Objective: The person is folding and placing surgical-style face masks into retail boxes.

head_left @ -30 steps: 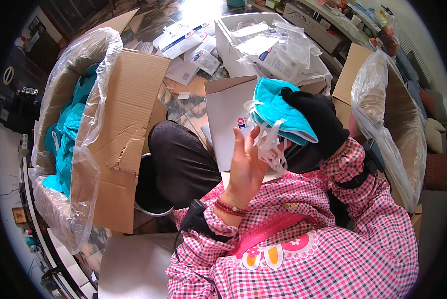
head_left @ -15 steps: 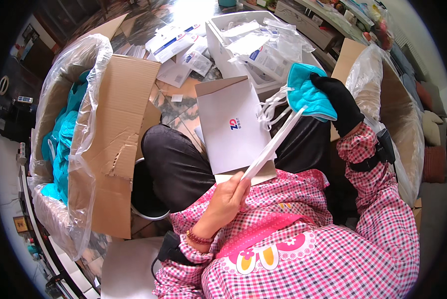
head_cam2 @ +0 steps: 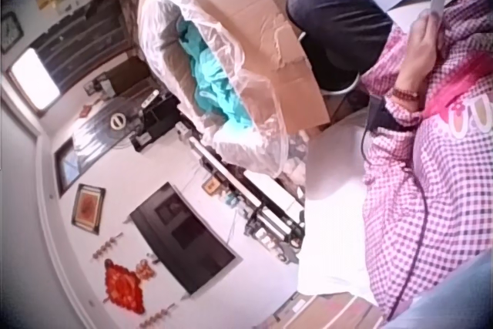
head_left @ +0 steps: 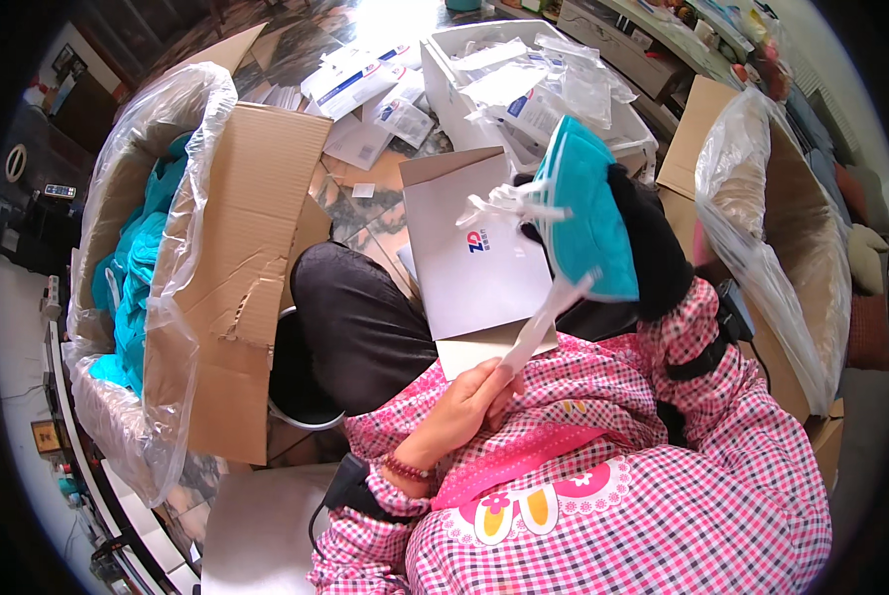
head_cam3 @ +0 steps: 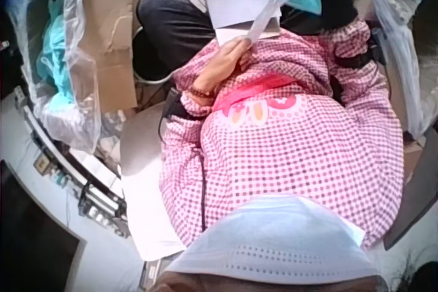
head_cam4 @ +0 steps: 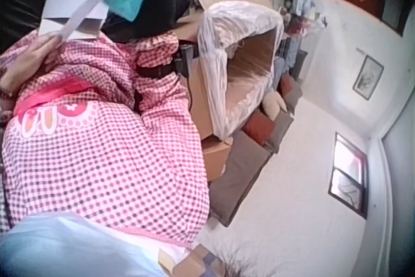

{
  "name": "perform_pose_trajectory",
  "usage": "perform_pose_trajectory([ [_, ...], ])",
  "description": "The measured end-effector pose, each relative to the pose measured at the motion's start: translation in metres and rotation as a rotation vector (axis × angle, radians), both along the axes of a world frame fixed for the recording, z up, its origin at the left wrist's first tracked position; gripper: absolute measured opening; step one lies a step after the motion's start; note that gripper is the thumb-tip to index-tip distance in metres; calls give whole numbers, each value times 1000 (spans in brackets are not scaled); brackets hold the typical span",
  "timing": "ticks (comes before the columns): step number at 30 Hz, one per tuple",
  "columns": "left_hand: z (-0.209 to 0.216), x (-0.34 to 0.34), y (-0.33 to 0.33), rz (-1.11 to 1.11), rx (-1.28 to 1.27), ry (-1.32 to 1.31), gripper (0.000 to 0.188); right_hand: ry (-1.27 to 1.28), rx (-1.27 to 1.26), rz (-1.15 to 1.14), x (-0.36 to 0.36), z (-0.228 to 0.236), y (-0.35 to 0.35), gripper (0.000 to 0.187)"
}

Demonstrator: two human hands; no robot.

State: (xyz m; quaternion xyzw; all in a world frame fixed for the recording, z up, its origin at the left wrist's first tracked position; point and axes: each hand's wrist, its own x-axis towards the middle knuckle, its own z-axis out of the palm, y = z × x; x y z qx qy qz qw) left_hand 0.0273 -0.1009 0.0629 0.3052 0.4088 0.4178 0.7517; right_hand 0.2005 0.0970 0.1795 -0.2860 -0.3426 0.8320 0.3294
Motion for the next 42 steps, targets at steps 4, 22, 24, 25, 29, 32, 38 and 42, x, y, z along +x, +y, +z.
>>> perform_pose_trajectory([
  [4, -7, -7, 31, 131, 571, 676, 27, -272, 361, 702, -11, 4, -42, 33],
  [22, 33, 11, 0, 305, 272, 48, 21, -259, 106, 122, 16, -26, -97, 35],
  [24, 43, 0, -1, 79, 221, -37, 20, -151, -5, 99, 13, -10, -101, 37],
  [25, 51, 1, 0, 84, 221, -37, 20, -48, -112, 75, 12, -3, -101, 40],
  [29, 65, 8, 2, 240, 801, 281, 11, 15, -174, 304, 22, -4, -95, 42],
  [32, 70, 1, -17, -28, 863, 617, 11, -129, -2, 538, 30, 11, -93, 35],
  [38, 93, -9, -43, -172, 918, 672, 12, -294, 44, 944, 55, 27, -97, 36],
  [42, 84, -9, -53, -112, 903, 636, 13, -321, 104, 1022, 67, 6, -108, 38],
])
